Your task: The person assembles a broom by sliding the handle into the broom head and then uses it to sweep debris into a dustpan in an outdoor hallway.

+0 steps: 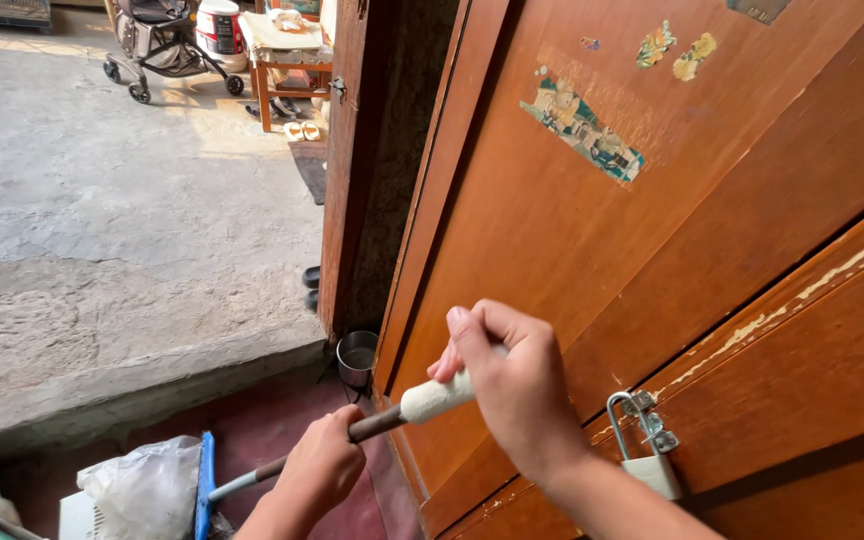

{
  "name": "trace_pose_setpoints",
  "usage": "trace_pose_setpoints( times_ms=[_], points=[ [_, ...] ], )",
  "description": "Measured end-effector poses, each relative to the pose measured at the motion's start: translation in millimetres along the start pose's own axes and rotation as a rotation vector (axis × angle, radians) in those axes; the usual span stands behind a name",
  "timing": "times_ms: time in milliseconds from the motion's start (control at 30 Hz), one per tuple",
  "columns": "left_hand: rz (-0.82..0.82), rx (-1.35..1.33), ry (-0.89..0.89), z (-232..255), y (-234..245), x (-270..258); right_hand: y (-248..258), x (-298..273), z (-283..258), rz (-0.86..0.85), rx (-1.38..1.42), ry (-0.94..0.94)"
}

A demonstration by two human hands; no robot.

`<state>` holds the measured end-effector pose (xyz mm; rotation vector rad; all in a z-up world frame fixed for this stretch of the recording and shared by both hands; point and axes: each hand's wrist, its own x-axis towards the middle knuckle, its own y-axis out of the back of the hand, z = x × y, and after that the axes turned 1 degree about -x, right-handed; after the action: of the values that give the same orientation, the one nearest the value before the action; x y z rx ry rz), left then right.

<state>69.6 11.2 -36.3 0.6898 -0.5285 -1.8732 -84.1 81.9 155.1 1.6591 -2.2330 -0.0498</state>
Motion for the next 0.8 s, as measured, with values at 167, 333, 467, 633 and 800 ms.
trace_pose_setpoints(
  times_ms=[167, 333, 467, 633, 800],
  points=[
    [0.133, -0.046, -0.045, 49.0, 28.3, -7.3, 13.7, 23.8, -39.4, -0.004, 0.051, 0.184],
    [0.089, -0.143, -0.001, 81.3, 35.5, -2.7, 20.6, 41.4, -72.0, -0.048, -0.049, 0.388],
    [0.168, -0.144, -0.14, 21.4, 13.0, 16.5, -24.0, 23.7, -36.4, -0.115, -0.088, 0.234],
    [0.098, 0.098, -0.091, -61.3, 7.8, 13.1, -49.2, -20.9, -1.5, -0.118, -0.065, -0.061],
    [0.198, 0.006, 0.007, 5.1, 36.8, 2.3, -19.0, 15.8, -26.0, -0.153, 0.057, 0.179]
  ],
)
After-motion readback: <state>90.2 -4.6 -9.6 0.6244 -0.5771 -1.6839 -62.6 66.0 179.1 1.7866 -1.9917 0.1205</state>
